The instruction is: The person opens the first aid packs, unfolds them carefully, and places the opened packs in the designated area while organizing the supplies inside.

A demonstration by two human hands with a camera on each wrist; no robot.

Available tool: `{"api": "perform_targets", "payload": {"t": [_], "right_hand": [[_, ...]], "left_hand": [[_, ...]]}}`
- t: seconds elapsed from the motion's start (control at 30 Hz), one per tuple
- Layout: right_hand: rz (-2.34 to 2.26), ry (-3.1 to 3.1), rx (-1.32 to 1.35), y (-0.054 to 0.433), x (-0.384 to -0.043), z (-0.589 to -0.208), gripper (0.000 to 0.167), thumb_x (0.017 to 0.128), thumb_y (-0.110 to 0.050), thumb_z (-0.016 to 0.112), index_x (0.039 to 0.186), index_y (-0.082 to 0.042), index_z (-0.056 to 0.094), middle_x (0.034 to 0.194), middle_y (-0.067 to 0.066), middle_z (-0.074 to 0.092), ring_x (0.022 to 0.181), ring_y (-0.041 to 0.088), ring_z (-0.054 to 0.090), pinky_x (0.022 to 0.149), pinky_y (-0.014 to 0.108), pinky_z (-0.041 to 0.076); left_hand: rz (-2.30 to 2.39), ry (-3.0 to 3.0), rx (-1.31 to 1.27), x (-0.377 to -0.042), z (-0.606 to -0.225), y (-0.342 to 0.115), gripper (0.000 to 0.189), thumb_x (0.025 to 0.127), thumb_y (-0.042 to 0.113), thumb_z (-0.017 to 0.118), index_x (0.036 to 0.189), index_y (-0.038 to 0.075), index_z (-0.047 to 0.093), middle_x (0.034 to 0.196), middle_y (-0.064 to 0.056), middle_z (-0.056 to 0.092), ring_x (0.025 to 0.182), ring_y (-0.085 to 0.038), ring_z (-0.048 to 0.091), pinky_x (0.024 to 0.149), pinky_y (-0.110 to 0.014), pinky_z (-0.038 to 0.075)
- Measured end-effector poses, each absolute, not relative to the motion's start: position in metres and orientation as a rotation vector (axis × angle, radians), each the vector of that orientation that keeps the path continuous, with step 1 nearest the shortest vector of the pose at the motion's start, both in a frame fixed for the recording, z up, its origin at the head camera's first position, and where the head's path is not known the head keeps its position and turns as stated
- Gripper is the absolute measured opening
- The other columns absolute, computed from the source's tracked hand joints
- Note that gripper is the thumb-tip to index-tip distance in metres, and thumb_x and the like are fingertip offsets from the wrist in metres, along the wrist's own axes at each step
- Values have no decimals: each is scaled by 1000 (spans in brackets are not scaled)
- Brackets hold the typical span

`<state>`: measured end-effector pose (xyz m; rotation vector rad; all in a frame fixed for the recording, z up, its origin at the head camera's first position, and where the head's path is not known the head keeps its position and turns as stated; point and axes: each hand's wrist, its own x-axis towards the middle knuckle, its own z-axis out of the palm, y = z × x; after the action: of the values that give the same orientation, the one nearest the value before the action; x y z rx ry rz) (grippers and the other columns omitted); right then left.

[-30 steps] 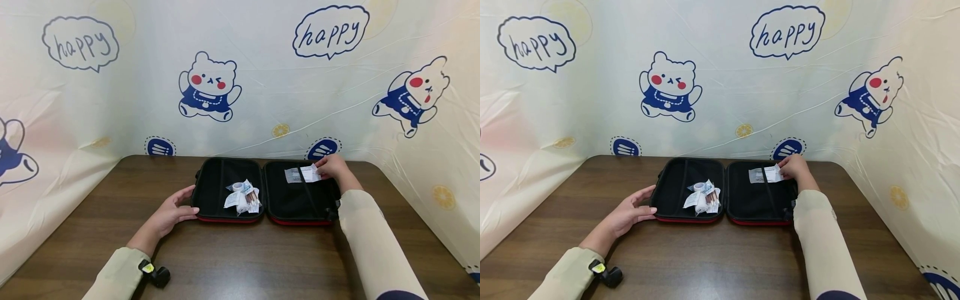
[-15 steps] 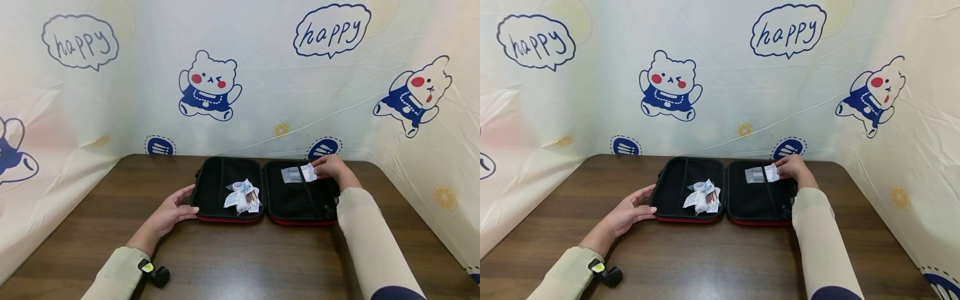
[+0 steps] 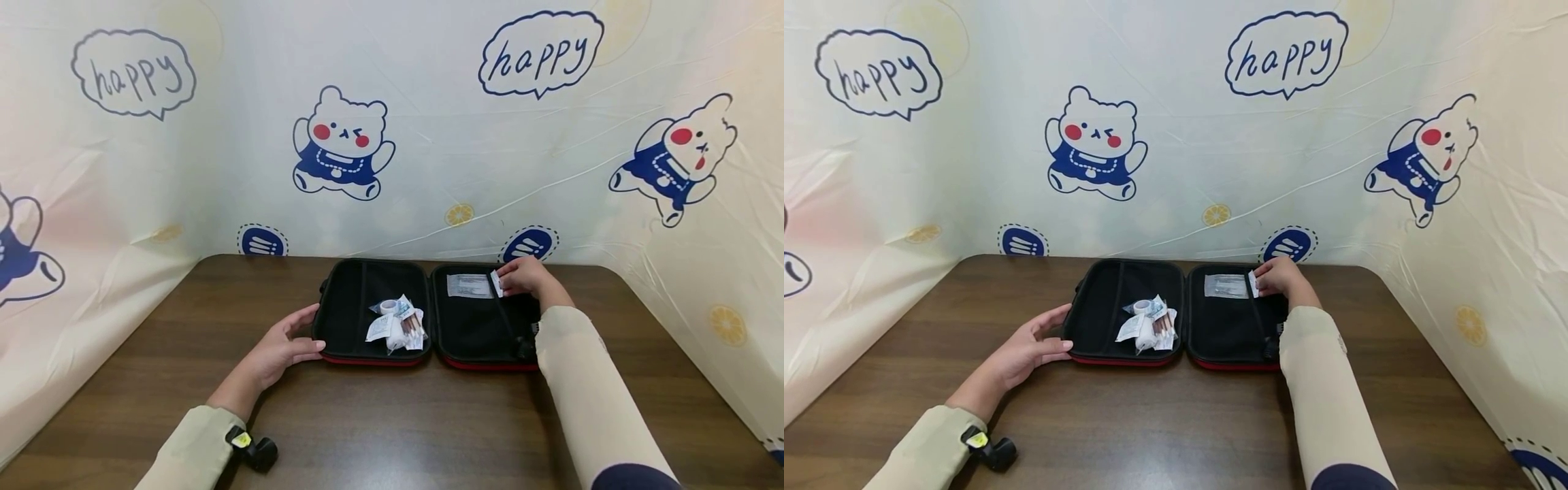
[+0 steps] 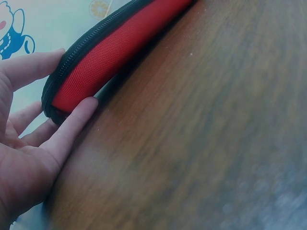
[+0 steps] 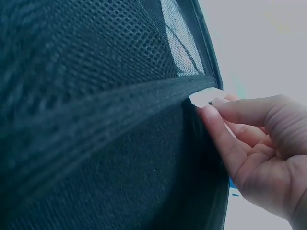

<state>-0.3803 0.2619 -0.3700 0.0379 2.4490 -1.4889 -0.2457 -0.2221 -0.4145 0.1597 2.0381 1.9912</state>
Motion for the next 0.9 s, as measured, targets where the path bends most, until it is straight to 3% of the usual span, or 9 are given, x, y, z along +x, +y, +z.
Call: {"api": "perform_targets", "payload": {"t": [0.3,0.47,0.6,0.9], "right_hand": [[-1415,2467,-30,255,-381,-374,35,89,13,58,123,20,52,99,20,62,74,16,63,77,37,59],[-1331,2497,-68,254,-384,-376,38,88,14,56,125,19,52,111,26,59,78,17,63,80,38,58],[-1206,2554,-131,253,-385,-376,39,89,11,54,127,20,50,118,28,56,80,17,61,78,37,58],[-1008,2694,-193,250,-385,-374,48,84,10,54,129,22,46,118,30,58,77,18,60,69,31,57]], "left_hand": [[1996,2040,181,-246,-416,-223,82,86,5,72,154,10,25,152,-20,21,97,-25,62,90,-40,54],[1996,2040,181,-246,-416,-223,82,86,5,72,154,10,26,152,-21,21,97,-25,63,90,-40,54],[1998,2038,173,-245,-415,-223,82,86,5,72,154,10,26,152,-21,21,97,-26,63,90,-40,54],[1992,2037,171,-245,-415,-223,83,86,6,73,154,11,26,153,-20,22,99,-27,62,91,-41,53]]}}
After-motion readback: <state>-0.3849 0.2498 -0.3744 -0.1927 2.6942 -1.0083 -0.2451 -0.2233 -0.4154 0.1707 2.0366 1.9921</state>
